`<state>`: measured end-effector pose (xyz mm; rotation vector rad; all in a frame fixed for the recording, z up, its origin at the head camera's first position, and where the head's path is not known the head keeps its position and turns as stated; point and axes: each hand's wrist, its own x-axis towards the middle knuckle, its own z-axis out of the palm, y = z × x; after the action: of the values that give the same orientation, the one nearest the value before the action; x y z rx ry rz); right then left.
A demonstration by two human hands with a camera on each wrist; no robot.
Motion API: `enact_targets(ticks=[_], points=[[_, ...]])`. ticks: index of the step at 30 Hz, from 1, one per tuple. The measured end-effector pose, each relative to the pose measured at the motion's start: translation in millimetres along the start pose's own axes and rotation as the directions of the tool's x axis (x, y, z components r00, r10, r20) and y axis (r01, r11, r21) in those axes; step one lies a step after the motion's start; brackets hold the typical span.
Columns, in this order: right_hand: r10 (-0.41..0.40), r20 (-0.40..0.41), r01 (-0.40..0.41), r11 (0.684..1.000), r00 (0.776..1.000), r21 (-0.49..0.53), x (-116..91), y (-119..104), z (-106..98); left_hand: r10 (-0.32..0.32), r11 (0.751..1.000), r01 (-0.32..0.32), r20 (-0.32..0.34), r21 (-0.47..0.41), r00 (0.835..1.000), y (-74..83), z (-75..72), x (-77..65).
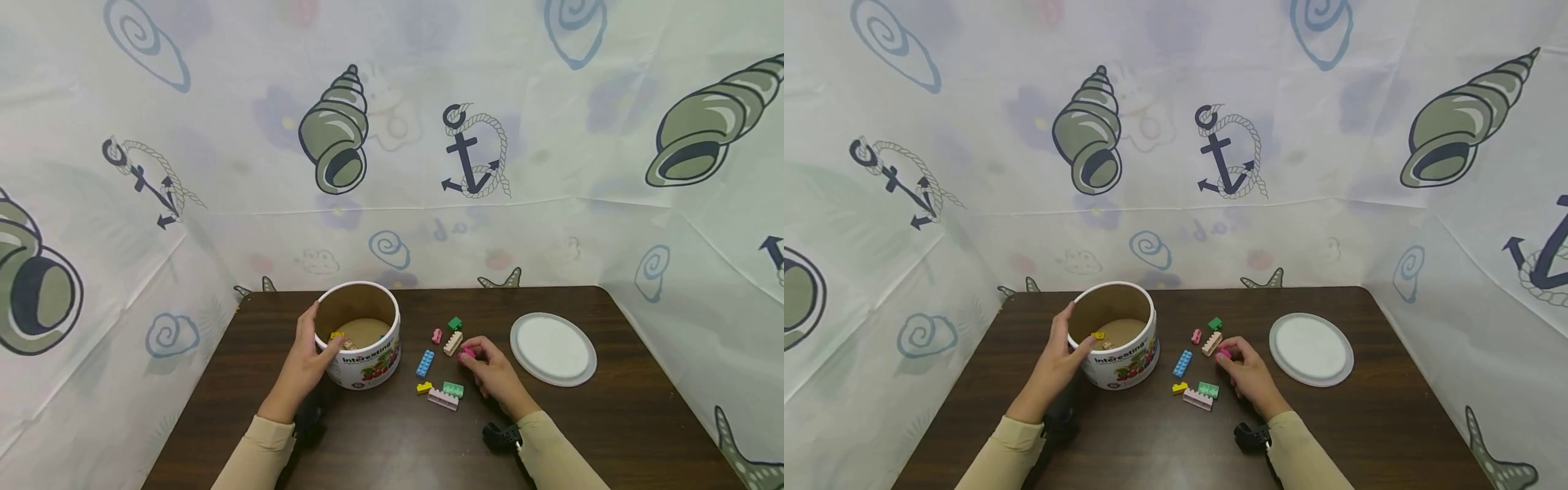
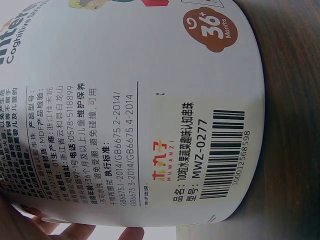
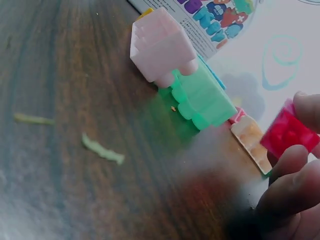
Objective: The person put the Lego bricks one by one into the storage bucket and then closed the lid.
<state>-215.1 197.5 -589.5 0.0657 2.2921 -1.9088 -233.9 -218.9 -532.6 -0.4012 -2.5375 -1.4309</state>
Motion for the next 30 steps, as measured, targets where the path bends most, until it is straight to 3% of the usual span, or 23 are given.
enact_targets(ticks=[5, 17, 25, 30], points=[[-0.017, -0.022, 0.019, 0.996, 1.0, 0.088, -1.4, 2.5, -0.5, 0.004, 1.0, -0.004, 0.007, 0.003, 1.0, 0.2, 0.6, 0.5], [-0.067, -0.071, 0.074, 0.993, 0.995, 0.091, 1.7, -4.3, -0.6, -0.008, 1.0, 0.008, -0.004, 0.004, 1.0, 1.0, 0.5, -0.4], [-0.197, -0.083, 0.199, 0.98, 0.977, 0.014, -6.8, -53.9, 4.7, -0.014, 1.0, 0.014, -0.007, 0.005, 1.0, 0.8, 0.7, -2.1], [-0.295, -0.066, 0.299, 0.952, 0.953, 0.065, -11.0, -92.1, 15.7, -0.004, 1.0, 0.004, -0.009, 0.007, 1.0, 0.3, 0.2, -1.7]])
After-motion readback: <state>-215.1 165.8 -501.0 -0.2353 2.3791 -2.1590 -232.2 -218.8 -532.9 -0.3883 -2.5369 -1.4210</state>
